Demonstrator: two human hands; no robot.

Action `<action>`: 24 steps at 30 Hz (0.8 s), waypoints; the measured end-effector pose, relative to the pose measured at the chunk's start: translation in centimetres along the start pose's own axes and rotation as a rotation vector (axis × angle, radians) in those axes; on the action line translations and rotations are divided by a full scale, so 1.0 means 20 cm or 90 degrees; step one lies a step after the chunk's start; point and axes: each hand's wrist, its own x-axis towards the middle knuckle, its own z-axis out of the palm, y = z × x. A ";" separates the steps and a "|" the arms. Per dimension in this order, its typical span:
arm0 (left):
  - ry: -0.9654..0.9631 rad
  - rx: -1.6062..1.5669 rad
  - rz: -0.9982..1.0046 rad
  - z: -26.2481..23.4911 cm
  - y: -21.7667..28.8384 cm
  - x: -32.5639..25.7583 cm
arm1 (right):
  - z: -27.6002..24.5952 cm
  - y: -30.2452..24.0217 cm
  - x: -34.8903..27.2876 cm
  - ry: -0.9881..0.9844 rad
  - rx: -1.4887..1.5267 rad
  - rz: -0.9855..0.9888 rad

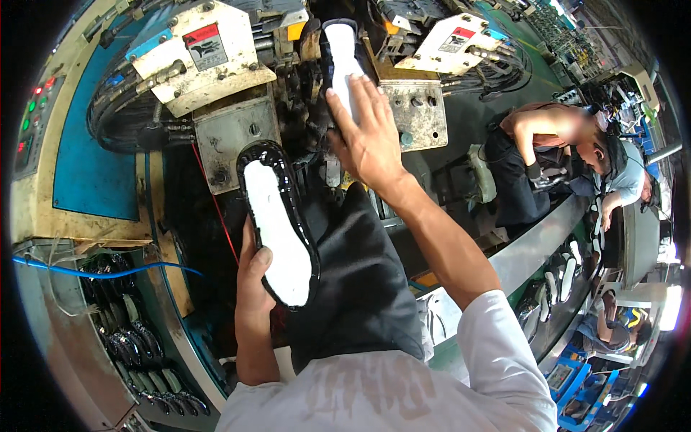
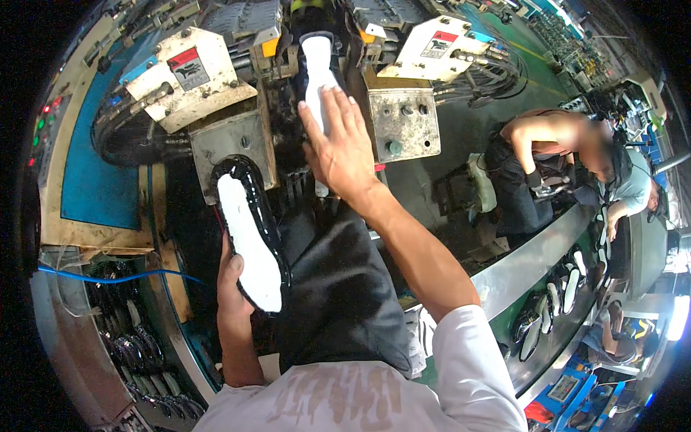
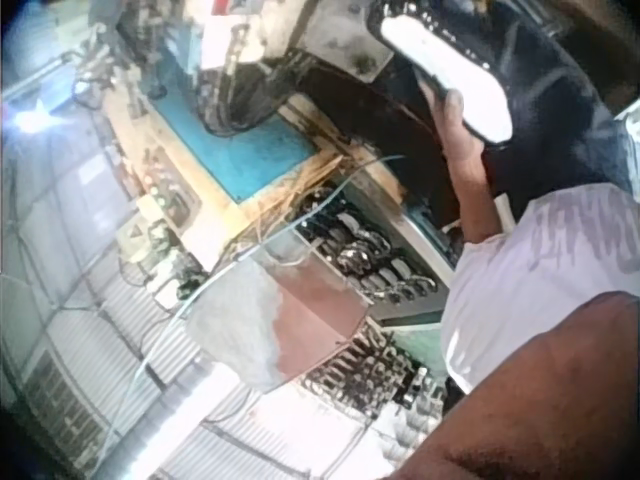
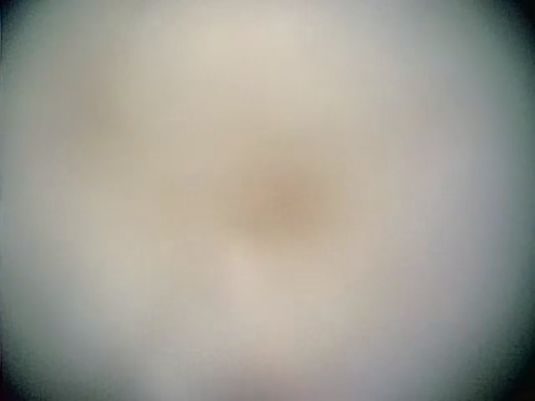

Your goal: The person attaches white shoe soles to black shoe uppers on a factory assembly line. They use a wrench to tighten the shoes in a machine, then remove them and place them on a conveyor belt. The process is repeated for multiple shoes throughout the clip.

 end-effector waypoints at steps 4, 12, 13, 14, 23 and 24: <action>-0.004 0.082 0.010 0.10 -0.04 0.05 | 0.03 0.04 0.00 0.015 -0.005 -0.021; -0.015 0.109 -0.044 0.22 -0.04 0.17 | 0.25 0.25 0.38 0.058 -0.035 -0.040; -0.020 0.125 -0.043 0.21 -0.06 0.19 | 0.27 0.26 0.43 0.042 -0.028 -0.027; -0.024 0.142 -0.043 0.21 -0.07 0.20 | 0.29 0.27 0.48 0.024 -0.018 -0.015; -0.030 0.013 -0.144 0.17 -0.19 0.26 | 0.36 0.30 0.64 -0.036 0.043 0.021; -0.038 -0.017 -0.152 0.16 -0.20 0.25 | 0.36 0.31 0.65 -0.035 0.046 0.022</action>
